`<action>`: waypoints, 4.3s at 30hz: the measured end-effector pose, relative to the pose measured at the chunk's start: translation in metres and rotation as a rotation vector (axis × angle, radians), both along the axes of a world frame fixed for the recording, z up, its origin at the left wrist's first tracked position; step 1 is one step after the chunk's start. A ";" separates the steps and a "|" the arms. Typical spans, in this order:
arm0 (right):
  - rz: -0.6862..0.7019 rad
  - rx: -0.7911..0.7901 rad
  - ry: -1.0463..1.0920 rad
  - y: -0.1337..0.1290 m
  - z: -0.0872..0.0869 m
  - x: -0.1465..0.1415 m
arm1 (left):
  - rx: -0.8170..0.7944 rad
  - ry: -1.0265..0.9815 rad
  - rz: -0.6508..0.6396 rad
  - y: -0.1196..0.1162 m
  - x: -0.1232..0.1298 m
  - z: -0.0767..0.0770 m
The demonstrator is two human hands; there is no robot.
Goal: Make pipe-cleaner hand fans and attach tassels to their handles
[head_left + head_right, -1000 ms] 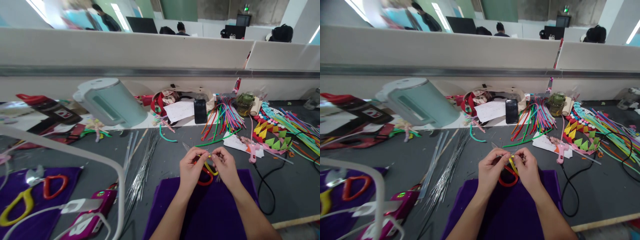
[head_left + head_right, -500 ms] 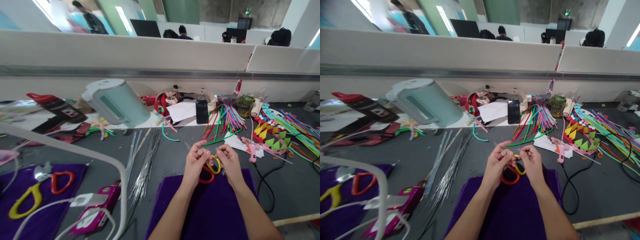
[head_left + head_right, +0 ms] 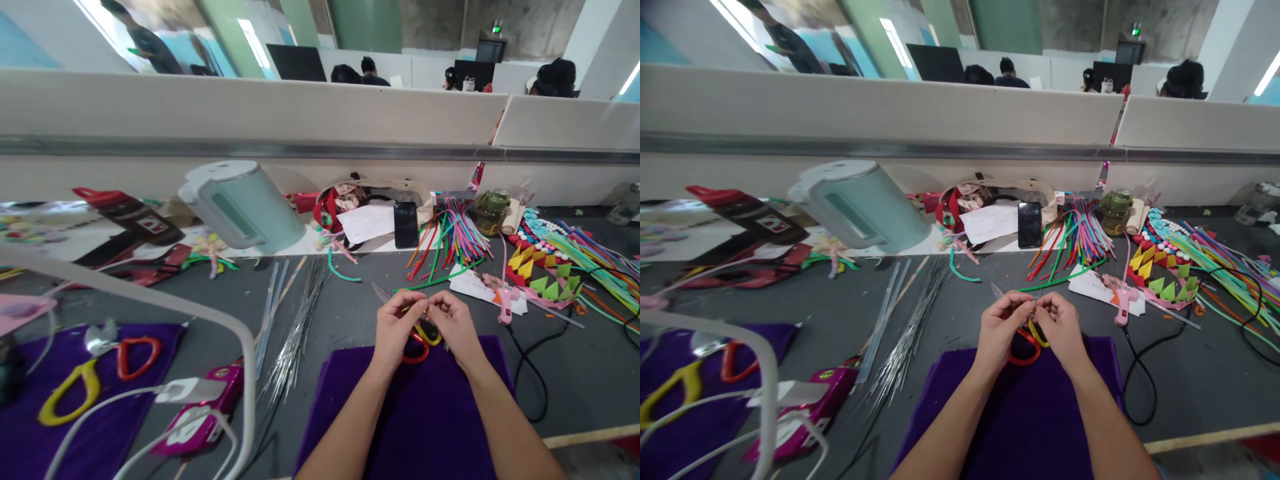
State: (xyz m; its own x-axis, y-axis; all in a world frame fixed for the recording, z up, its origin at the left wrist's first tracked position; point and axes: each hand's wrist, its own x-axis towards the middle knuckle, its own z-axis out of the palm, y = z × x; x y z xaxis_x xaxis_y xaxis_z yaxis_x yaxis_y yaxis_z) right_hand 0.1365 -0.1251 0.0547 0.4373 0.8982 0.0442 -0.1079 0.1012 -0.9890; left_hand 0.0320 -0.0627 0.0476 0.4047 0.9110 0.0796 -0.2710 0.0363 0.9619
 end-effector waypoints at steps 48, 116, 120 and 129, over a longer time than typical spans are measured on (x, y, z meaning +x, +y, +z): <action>-0.255 -0.080 -0.312 0.002 -0.025 0.048 | -0.587 -0.381 0.015 0.035 -0.014 -0.003; 0.623 0.093 -1.427 0.194 -0.002 -0.232 | -0.195 -0.153 0.260 -0.053 -0.127 -0.076; 0.754 0.186 -1.621 0.233 -0.009 -0.276 | -0.482 -0.287 0.313 -0.055 -0.126 -0.088; 0.826 0.438 -1.890 0.266 -0.022 -0.323 | -0.659 -0.378 0.058 -0.048 -0.153 -0.090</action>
State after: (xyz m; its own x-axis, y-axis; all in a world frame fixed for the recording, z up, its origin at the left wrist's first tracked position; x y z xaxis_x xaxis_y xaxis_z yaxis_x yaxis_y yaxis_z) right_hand -0.1861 0.1412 0.0330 -0.7793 0.6237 0.0612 0.6252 0.7669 0.1450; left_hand -0.1209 -0.1103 -0.0419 0.4083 0.8370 -0.3643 -0.5965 0.5467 0.5877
